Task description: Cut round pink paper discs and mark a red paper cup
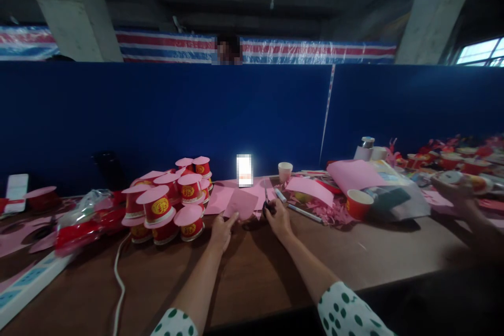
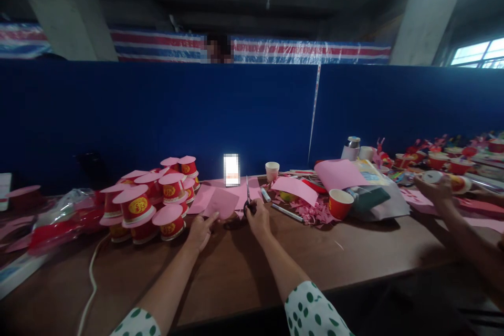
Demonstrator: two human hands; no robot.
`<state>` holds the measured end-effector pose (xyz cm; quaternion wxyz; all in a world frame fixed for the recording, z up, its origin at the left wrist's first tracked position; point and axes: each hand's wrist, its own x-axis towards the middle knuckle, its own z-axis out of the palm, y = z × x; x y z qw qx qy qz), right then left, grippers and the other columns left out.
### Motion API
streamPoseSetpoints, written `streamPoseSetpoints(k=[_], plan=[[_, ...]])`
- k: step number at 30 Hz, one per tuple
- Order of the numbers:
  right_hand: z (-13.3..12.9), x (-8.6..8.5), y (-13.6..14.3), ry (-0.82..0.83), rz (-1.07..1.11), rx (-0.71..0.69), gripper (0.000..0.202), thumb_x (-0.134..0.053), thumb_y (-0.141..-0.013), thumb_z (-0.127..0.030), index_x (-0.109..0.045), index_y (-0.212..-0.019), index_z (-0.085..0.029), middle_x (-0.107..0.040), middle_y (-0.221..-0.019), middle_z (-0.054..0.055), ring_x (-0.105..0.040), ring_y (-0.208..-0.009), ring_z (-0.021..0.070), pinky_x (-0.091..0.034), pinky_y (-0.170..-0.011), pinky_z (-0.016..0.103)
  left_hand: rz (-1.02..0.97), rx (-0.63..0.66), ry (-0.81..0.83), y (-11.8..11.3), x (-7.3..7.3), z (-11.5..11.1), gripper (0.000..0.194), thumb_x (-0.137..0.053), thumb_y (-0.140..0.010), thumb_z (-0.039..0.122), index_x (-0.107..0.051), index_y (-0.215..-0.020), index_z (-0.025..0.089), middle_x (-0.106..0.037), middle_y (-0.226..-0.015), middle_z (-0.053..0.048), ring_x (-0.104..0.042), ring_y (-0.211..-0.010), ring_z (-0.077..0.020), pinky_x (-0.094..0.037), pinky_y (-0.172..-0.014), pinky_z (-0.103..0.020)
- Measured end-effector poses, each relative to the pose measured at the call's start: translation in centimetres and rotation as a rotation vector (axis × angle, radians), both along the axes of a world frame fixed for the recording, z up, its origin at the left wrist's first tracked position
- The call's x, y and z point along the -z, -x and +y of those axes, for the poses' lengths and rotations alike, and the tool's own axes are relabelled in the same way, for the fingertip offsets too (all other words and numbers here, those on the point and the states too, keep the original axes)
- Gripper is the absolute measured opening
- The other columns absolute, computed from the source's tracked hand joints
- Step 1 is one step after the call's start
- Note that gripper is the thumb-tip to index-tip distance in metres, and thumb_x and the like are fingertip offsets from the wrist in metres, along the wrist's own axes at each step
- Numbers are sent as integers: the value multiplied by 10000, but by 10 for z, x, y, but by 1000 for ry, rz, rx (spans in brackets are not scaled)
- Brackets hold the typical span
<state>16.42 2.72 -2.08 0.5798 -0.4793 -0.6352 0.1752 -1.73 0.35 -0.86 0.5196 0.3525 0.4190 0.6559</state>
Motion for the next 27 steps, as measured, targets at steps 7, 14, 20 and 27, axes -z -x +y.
streamPoseSetpoints(k=[7, 14, 20, 27], plan=[[2, 2, 0, -2, 24, -28, 133, -496, -735, -223, -478, -864, -196, -616, -794, 44, -619, -717, 196, -488, -666, 319, -36, 35, -27, 1, 2, 2, 348, -757, -519, 251, -612, -810, 129, -665, -705, -21, -592, -589, -125, -464, -577, -241], [2, 2, 1, 3, 46, -51, 145, -510, -746, -244, -478, -875, -186, -632, -789, 45, -633, -683, 184, -501, -637, 304, -59, 50, -26, 0, 2, 2, 348, -755, -528, 262, -619, -816, 121, -663, -703, -26, -594, -595, -131, -467, -592, -261], [1, 2, 1, 9, 53, -64, 176, -541, -740, -277, -487, -882, -188, -643, -804, 45, -637, -705, 189, -506, -649, 308, -69, 42, -23, -1, 2, 2, 344, -761, -508, 251, -629, -798, 122, -668, -711, -23, -587, -588, -121, -456, -560, -241], [0, 1, 1, 16, 65, -79, 185, -545, -744, -277, -480, -892, -186, -643, -786, 42, -639, -688, 182, -508, -641, 301, -72, 51, -26, 0, 3, 3, 342, -760, -517, 245, -627, -810, 130, -672, -729, -21, -595, -602, -120, -457, -557, -230]])
